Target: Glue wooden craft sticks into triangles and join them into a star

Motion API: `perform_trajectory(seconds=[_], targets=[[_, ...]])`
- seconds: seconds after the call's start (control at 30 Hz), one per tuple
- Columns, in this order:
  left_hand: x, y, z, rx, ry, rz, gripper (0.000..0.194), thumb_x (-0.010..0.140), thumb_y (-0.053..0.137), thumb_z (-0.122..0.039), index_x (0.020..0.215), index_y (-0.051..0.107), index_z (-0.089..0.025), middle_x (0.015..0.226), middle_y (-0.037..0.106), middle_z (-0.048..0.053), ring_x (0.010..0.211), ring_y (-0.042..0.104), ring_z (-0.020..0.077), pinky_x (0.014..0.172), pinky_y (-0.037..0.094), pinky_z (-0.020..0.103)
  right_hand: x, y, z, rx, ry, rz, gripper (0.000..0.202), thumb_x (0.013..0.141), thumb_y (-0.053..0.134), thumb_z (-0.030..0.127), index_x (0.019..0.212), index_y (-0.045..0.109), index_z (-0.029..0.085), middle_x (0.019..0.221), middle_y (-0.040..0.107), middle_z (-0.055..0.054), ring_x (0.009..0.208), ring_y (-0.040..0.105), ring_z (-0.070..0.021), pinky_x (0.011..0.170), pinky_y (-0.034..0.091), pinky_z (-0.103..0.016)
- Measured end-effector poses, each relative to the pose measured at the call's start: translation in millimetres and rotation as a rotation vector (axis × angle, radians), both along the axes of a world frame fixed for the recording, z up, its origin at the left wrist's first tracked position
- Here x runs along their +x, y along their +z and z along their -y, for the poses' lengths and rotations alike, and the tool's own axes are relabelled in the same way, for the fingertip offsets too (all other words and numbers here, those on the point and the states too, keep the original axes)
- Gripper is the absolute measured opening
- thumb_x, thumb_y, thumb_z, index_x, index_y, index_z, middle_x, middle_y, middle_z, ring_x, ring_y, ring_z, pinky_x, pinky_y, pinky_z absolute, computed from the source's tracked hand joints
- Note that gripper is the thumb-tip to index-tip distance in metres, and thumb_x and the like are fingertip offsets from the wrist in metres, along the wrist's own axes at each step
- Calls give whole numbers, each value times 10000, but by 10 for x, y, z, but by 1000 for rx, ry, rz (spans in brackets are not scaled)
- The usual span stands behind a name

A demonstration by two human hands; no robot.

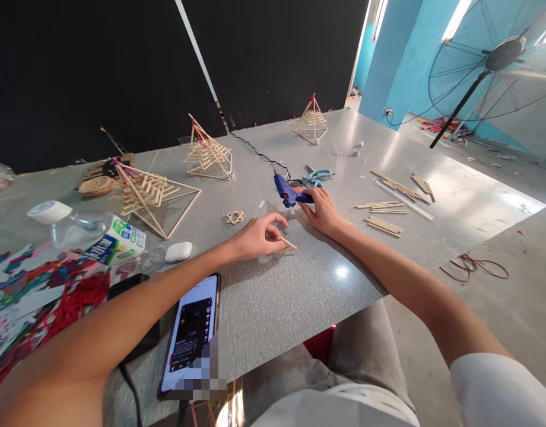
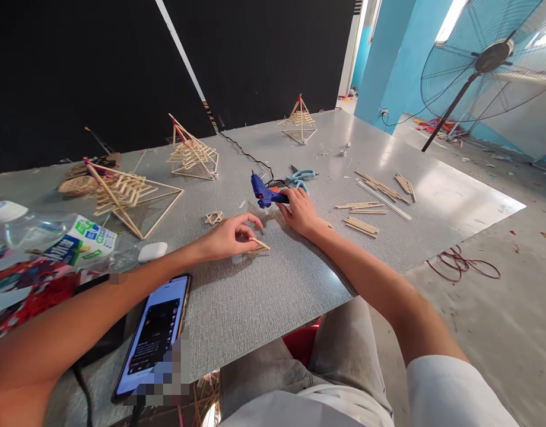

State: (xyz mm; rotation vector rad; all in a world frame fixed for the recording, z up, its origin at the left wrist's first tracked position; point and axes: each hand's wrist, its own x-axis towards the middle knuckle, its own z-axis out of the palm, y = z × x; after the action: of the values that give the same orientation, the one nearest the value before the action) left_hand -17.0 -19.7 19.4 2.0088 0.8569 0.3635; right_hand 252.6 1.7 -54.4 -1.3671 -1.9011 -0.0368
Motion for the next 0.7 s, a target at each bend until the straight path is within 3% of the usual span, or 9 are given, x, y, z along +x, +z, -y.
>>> perform_trajectory(seconds=[0.1, 0.2, 0.33, 0.47, 0.7], targets=[[-16, -21, -31, 54, 44, 16, 362, 748, 714, -414, 1014, 564, -220, 699, 665, -32, 620, 519, 148, 623, 384, 296, -2, -3, 1, -5, -12, 48, 345, 1094, 607, 383, 1354, 691, 172, 1277, 777, -200, 1215, 656, -383, 1090, 550, -546], [-22, -73, -86, 67, 83, 4, 339, 754, 703, -436, 980, 604, -204, 627, 597, -44, 584, 460, 136, 600, 340, 283, -5, -11, 2, -16, -17, 76, 329, 1090, 623, 360, 1357, 692, 182, 1277, 777, -186, 1224, 649, -377, 1088, 545, -542], [11, -104, -128, -86, 112, -42, 514, 794, 704, -546, 1098, 722, -132, 611, 582, -27, 570, 420, 138, 586, 293, 280, -4, -17, 1, -13, 0, 69, 300, 1091, 635, 345, 1345, 690, 194, 1273, 776, -174, 1225, 641, -367, 1084, 537, -541], [69, -75, -105, -234, 96, 64, 671, 802, 756, -610, 1203, 758, -73, 646, 559, -26, 613, 443, 137, 602, 284, 272, 4, -7, 7, -17, 22, 64, 234, 1077, 680, 331, 1276, 707, 210, 1238, 778, -153, 1200, 645, -351, 1076, 536, -519], [84, -149, -117, -290, 183, 186, 556, 819, 749, -628, 1012, 769, -106, 682, 515, -23, 600, 377, 106, 585, 241, 266, 14, 4, 18, -47, 56, 69, 181, 1018, 785, 315, 1157, 715, 222, 1169, 781, -125, 1159, 657, -336, 1035, 534, -488]])
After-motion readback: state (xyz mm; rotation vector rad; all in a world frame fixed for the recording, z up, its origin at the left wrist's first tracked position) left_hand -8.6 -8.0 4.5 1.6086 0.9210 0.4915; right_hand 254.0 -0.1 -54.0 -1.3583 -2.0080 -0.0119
